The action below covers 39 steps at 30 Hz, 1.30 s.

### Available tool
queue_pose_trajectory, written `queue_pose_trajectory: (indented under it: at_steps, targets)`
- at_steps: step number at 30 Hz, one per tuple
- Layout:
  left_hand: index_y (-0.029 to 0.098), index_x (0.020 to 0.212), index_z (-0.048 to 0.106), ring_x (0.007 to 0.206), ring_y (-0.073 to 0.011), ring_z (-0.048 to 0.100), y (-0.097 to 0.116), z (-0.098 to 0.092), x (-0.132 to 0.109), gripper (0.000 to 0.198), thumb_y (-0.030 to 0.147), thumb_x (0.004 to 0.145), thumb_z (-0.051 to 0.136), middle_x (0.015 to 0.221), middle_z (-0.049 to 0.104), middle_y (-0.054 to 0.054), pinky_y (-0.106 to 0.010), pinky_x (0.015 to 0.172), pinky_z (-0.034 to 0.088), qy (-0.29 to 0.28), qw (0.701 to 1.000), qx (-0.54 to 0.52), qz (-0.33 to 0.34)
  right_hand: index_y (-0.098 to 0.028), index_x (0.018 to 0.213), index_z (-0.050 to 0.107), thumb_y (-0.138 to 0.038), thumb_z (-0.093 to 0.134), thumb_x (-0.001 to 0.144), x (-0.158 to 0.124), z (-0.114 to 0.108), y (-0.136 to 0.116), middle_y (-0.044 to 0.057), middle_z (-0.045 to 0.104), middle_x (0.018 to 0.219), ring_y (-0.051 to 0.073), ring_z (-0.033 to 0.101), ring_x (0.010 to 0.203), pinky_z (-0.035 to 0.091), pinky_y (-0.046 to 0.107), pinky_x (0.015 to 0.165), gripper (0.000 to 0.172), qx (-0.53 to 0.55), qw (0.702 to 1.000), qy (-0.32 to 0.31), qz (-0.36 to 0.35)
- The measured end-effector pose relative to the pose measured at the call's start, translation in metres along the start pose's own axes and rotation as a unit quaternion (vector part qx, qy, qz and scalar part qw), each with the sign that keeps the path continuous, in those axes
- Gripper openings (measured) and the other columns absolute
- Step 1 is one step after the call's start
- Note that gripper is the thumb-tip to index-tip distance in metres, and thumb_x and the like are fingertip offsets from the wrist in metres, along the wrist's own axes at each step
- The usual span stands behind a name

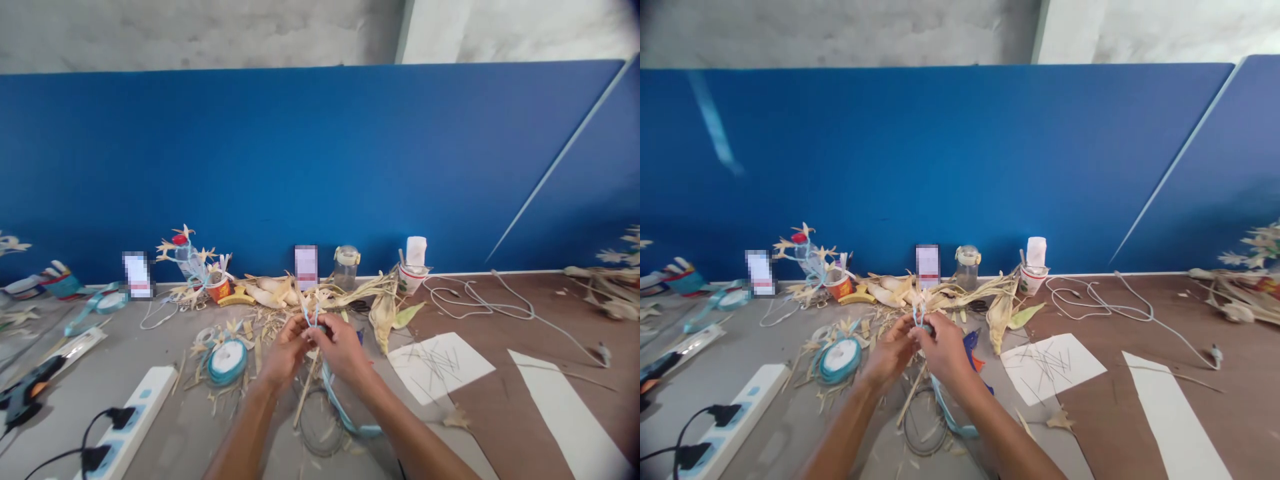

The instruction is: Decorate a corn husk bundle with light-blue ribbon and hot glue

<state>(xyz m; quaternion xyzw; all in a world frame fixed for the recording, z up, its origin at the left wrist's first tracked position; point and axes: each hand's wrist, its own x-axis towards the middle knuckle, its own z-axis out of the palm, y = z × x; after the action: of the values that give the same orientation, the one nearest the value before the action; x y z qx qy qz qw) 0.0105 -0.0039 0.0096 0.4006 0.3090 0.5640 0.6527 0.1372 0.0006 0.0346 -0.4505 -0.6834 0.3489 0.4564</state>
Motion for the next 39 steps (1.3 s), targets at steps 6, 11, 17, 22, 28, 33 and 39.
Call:
queue_pose_trajectory:
  at_steps: [6,11,17,22,28,33,39]
  targets:
    - [0.017,0.088,0.061,0.064,-0.0105,0.056,0.003,0.001,-0.003,0.018,0.025,0.072,0.065,0.078,0.063,-0.002,-0.023,0.063,0.045,-0.008,0.993,-0.103,-0.061,-0.021,0.086,0.061,-0.023,0.058,0.077,-0.003,0.001,0.000,0.005,0.061,0.086,0.020,0.050,0.081,0.032,0.030,0.074,0.010,-0.141,0.987,-0.011,-0.078]
    - [0.016,0.086,0.062,0.068,-0.0103,0.057,0.003,-0.004,-0.001,0.017,0.021,0.071,0.067,0.079,0.063,-0.002,-0.021,0.064,0.045,-0.002,0.993,-0.113,-0.047,-0.019,0.077,0.057,-0.022,0.062,0.072,-0.003,0.001,-0.001,0.001,0.057,0.073,0.016,0.047,0.068,0.030,0.027,0.065,0.007,-0.142,0.987,-0.032,-0.073]
    - [0.016,0.075,0.059,0.058,-0.0077,0.053,0.008,-0.001,-0.001,0.013,0.025,0.070,0.068,0.067,0.059,0.003,-0.018,0.055,0.043,0.059,0.993,-0.093,-0.030,-0.019,0.077,0.055,-0.022,0.065,0.067,-0.004,0.000,-0.002,-0.002,0.051,0.064,0.013,0.042,0.060,0.030,0.025,0.058,0.014,-0.046,0.998,-0.053,0.002]
    - [0.016,0.073,0.056,0.054,-0.0089,0.053,0.013,-0.002,-0.001,0.022,0.030,0.065,0.071,0.064,0.058,0.003,-0.022,0.053,0.045,0.066,0.995,-0.066,-0.027,-0.020,0.089,0.052,-0.026,0.061,0.067,0.000,-0.010,-0.005,-0.002,0.054,0.074,0.009,0.044,0.053,0.032,0.022,0.050,0.025,0.289,0.944,-0.126,0.096]
    - [0.016,0.067,0.053,0.050,-0.0103,0.052,0.009,-0.003,-0.002,0.024,0.034,0.067,0.068,0.058,0.059,0.001,-0.024,0.050,0.043,0.047,0.998,-0.031,-0.041,-0.015,0.065,0.054,-0.033,0.068,0.064,0.006,-0.013,0.005,-0.004,0.051,0.052,0.005,0.037,0.042,0.022,0.020,0.045,0.023,0.385,0.896,-0.148,0.167]
    - [0.018,0.067,0.051,0.043,-0.0073,0.044,0.008,0.000,-0.004,0.023,0.036,0.068,0.066,0.054,0.052,0.006,-0.021,0.042,0.038,0.037,0.998,-0.003,-0.045,-0.014,0.058,0.053,-0.051,0.058,0.070,0.008,-0.010,0.013,-0.002,0.052,0.049,0.004,0.033,0.036,0.018,0.020,0.041,0.039,0.411,0.872,-0.155,0.217]
    - [0.019,0.070,0.050,0.040,-0.0054,0.039,0.003,-0.001,-0.005,0.022,0.037,0.070,0.064,0.051,0.046,0.008,-0.020,0.040,0.033,0.027,0.997,0.063,-0.042,-0.017,0.070,0.058,-0.044,0.064,0.067,0.006,-0.012,0.008,-0.005,0.048,0.053,0.005,0.034,0.042,0.017,0.018,0.039,0.028,0.312,0.902,-0.167,0.248]
